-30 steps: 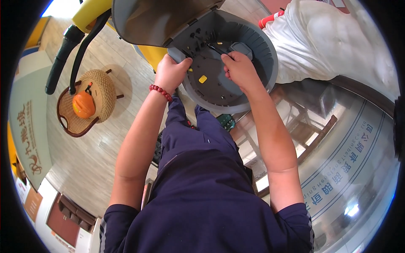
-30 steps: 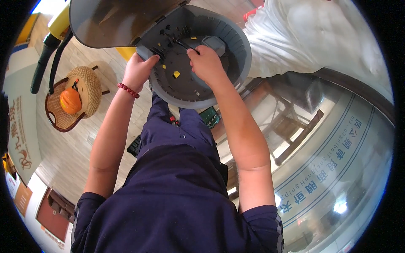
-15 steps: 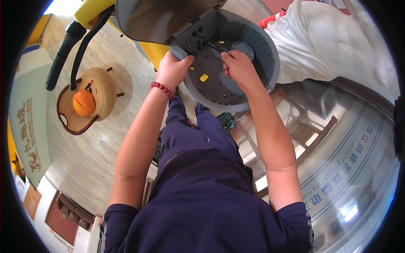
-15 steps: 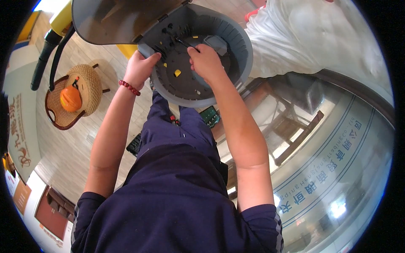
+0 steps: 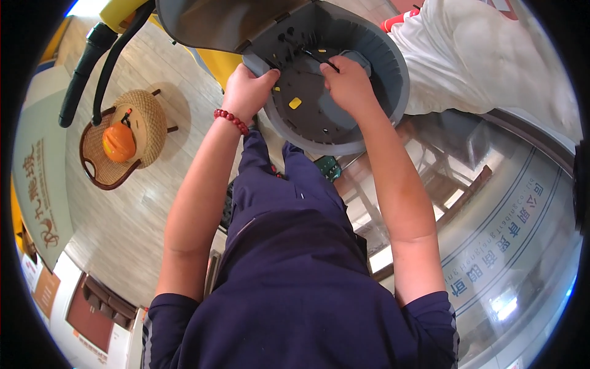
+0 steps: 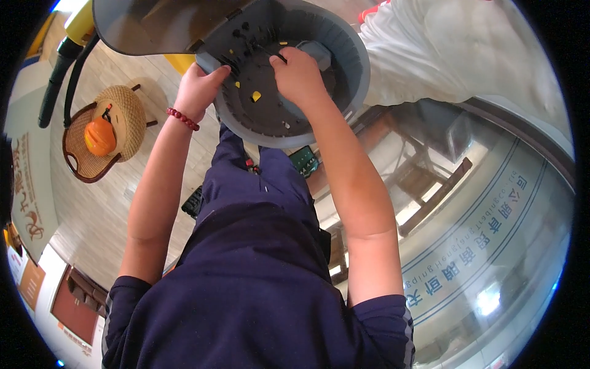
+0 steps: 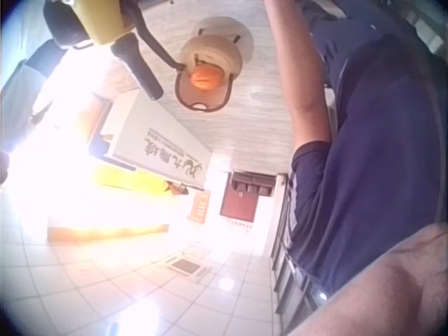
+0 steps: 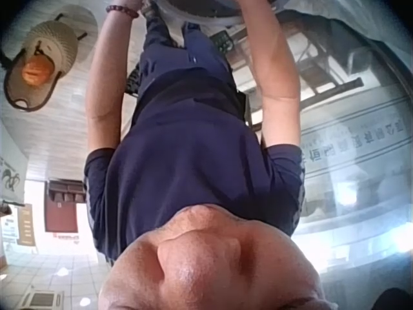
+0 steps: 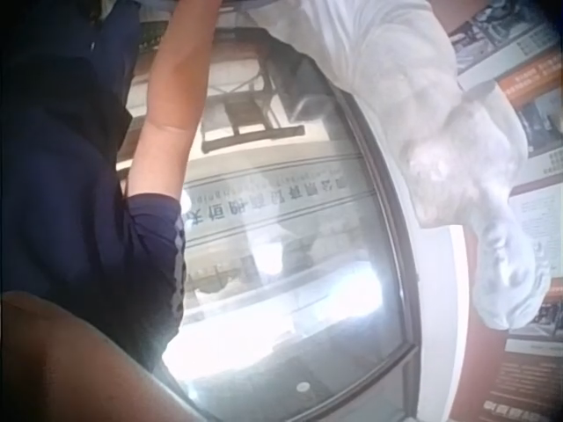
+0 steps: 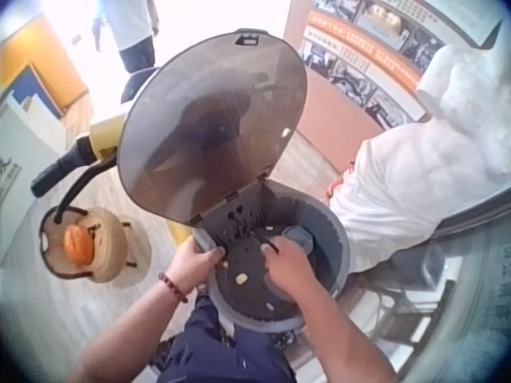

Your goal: Repairing a component on a yellow scooter using a specialized tool.

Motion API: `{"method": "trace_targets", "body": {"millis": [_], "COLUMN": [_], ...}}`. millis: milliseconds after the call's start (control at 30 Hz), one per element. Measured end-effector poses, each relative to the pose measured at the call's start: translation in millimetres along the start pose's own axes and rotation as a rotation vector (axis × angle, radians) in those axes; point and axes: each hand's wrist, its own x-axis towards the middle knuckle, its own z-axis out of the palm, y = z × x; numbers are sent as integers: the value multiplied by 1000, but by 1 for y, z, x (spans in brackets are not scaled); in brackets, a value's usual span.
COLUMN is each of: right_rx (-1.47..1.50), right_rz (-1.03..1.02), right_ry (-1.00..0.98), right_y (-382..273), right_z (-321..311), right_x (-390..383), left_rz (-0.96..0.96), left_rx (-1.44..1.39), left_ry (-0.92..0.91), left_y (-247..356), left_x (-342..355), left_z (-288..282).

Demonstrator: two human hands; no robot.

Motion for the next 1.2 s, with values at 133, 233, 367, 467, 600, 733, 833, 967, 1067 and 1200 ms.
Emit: {"method": "trace_targets", "body": {"millis": [133,233,367,467,600,733,833,967,1067,1200], "right_rx": [-772,-759,-150,-424,-837,-854,-589,503,641,15], "right_rz": [-608,-574,-148,-412,-658,-699,-695,204,332,-78], "right_ry": [315,276,7,154,301,300,339,-70,-323,66], "right_y": [6,12,12,20,16,16,26,17,16,11], "right_z": [1,0,-1,2,12,9,8,-11,-22,-8], "right_x": [0,3,8,10,-2,-2,3,-4,-7,-12], "left_rz": [-34,452,608,287,-51,-138,-247,-377,-378,-347], "left_rx": [89,752,578,315,126,-121,-244,-509,-486,-643], "left_ry": [-24,511,271,-3,-1,120,59,68,35,-56], "left_y": [-8,0,50,37,15,16,25,42,42,39], "left_x": [4,-19,-60,-33,22,35,36,22,22,22], "left_z": [-7,2,16,48,64,77,79,74,70,74]}}
